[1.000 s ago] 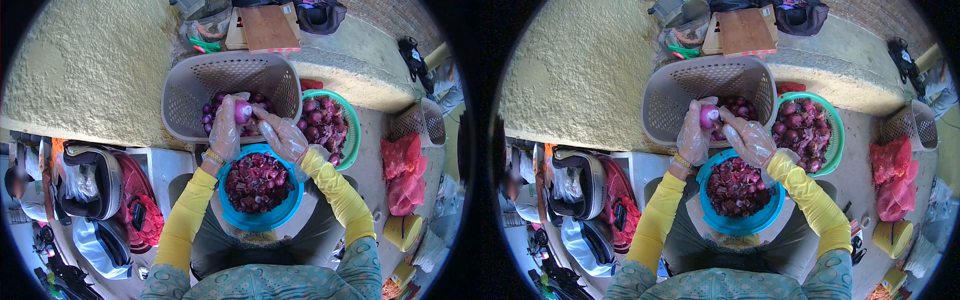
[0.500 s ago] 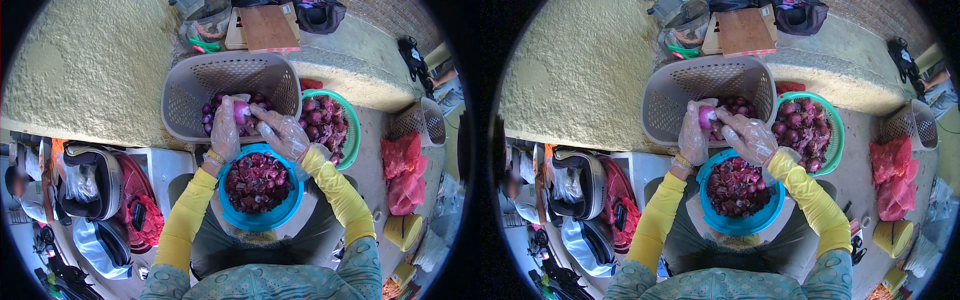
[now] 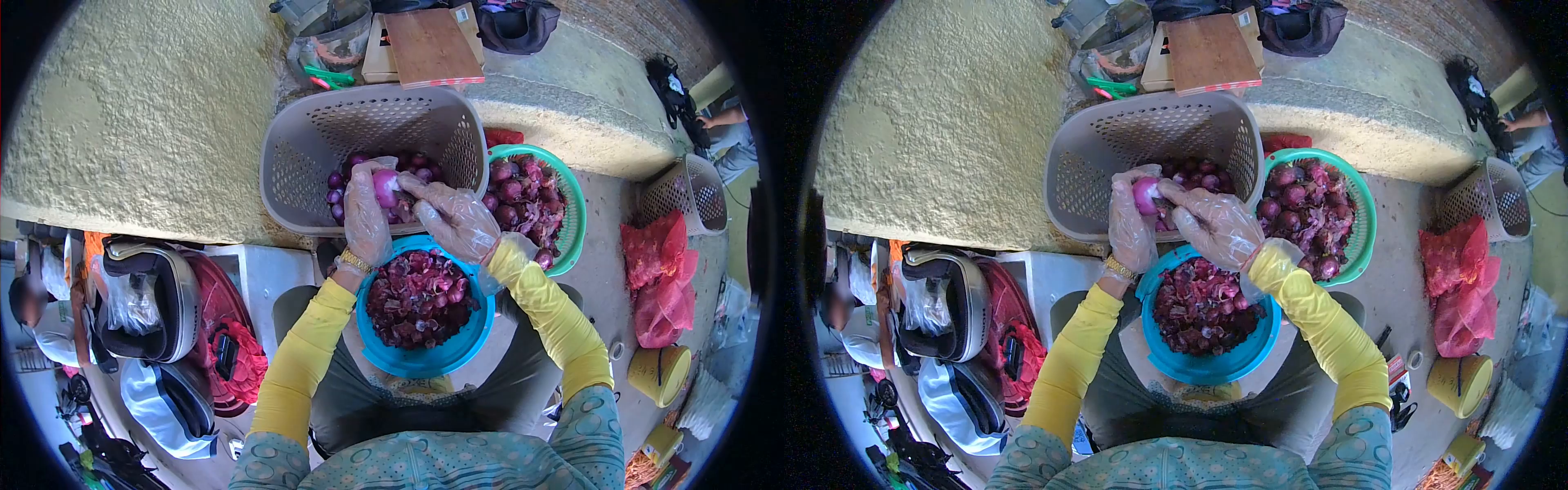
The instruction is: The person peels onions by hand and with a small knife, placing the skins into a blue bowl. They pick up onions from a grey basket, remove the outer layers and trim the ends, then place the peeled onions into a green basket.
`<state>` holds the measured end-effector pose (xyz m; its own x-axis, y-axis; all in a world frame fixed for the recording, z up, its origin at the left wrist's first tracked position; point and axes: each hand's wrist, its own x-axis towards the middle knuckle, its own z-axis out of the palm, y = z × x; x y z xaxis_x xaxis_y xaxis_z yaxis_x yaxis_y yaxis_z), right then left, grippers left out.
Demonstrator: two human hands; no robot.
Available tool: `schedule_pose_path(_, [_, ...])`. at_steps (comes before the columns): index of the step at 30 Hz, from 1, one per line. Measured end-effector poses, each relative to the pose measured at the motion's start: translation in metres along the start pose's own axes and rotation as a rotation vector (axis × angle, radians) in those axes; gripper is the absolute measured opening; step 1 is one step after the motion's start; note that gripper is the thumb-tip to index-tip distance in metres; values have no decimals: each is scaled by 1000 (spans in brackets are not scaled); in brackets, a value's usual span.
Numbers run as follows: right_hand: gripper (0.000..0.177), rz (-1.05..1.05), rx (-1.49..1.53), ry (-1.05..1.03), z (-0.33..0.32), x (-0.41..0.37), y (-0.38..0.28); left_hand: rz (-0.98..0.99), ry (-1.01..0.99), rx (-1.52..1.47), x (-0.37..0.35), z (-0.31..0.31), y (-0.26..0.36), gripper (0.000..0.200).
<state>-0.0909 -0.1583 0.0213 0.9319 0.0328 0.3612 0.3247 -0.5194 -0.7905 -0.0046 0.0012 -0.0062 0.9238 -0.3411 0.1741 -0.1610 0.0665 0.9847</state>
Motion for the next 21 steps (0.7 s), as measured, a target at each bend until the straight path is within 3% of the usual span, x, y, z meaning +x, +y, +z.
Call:
schedule_pose_path(4, [40,38,-73,-61,-7,1,-5,-131,-96,-113,3,-7,-4,68])
schedule_pose_path(7, [43,19,-91,-44,-4,-1,-3,-158,-47,-36,2,-5,0,70])
schedule_pose_path(10, [48,-79,-126,78,-1,-2,1,-296,-73,-143,1,-4,12,73])
schedule_pose_path(15, [53,11,-324,-130,-16,0,-10,-392,-155,-246,4,-4,22,74])
schedule_pose_path(21, [54,-98,-355,-133,-18,-3,-2,-519,-218,-275,7,-7,34,76])
